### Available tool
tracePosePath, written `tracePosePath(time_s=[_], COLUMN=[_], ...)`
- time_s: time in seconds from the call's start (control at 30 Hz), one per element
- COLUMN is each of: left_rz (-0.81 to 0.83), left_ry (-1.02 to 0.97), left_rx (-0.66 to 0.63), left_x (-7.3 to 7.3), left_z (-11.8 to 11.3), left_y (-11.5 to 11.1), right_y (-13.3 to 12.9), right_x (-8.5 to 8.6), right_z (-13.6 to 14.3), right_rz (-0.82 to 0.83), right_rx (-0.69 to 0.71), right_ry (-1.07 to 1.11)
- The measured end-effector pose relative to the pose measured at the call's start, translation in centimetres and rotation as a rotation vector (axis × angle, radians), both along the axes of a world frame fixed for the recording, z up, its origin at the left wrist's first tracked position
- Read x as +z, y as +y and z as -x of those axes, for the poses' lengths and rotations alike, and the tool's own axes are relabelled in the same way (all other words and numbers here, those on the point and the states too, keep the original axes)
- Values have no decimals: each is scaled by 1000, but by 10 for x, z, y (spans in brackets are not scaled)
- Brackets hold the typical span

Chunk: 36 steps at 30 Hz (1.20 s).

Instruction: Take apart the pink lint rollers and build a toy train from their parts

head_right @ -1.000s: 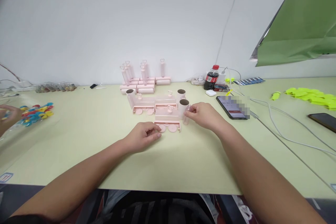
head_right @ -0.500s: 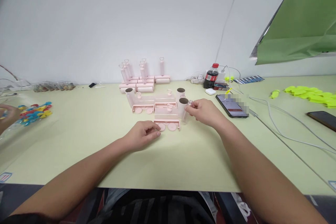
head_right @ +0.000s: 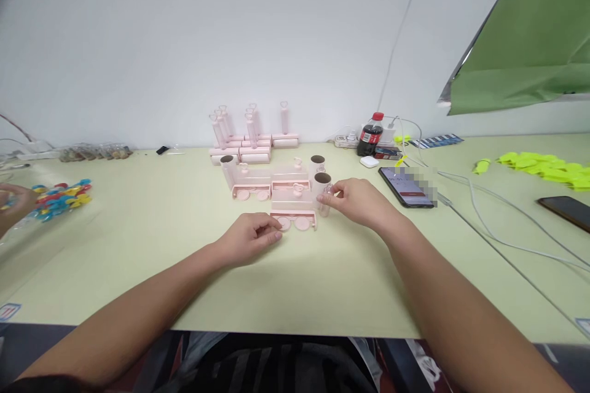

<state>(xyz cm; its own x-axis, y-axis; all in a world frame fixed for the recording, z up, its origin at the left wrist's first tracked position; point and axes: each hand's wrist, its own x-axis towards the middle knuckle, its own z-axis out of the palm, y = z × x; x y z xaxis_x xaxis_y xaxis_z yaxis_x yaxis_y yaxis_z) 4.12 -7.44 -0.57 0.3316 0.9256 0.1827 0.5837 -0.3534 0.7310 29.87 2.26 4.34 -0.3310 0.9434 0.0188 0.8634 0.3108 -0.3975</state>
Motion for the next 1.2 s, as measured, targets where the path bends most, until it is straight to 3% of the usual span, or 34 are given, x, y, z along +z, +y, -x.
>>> tracePosePath(time_s=[0.23,0.33,0.47,0.6,0.77,0.87,0.97,1.07,1.2], left_rz=[-76,-170,-326,-436,-525,-400,-323,-257,-238], left_ry=[60,212,485,654,787,754,725,720,730], left_rx=[4,-29,-94,-33,194,360,426,426,425], left_x=[16,36,75,110,132,133,128,119,113], left_z=[0,4,12,14,9,9,7,5,5], left_y=[-4,-3,16,64,164,223,266,290,303], right_y=[4,6,5,1,-3,-4,-5,-4,-4], right_x=[1,-1,1,6,7,6,3,-1,-2], right_z=[-7,-8,-6,-4,0,4,7,10,10], right_rz=[-3,30,-16,-125,-225,-275,-314,-305,-283], right_rx=[-40,-41,-69,-144,-149,-160,-166,-147,-166], right_ry=[25,62,122,211,337,402,473,534,587])
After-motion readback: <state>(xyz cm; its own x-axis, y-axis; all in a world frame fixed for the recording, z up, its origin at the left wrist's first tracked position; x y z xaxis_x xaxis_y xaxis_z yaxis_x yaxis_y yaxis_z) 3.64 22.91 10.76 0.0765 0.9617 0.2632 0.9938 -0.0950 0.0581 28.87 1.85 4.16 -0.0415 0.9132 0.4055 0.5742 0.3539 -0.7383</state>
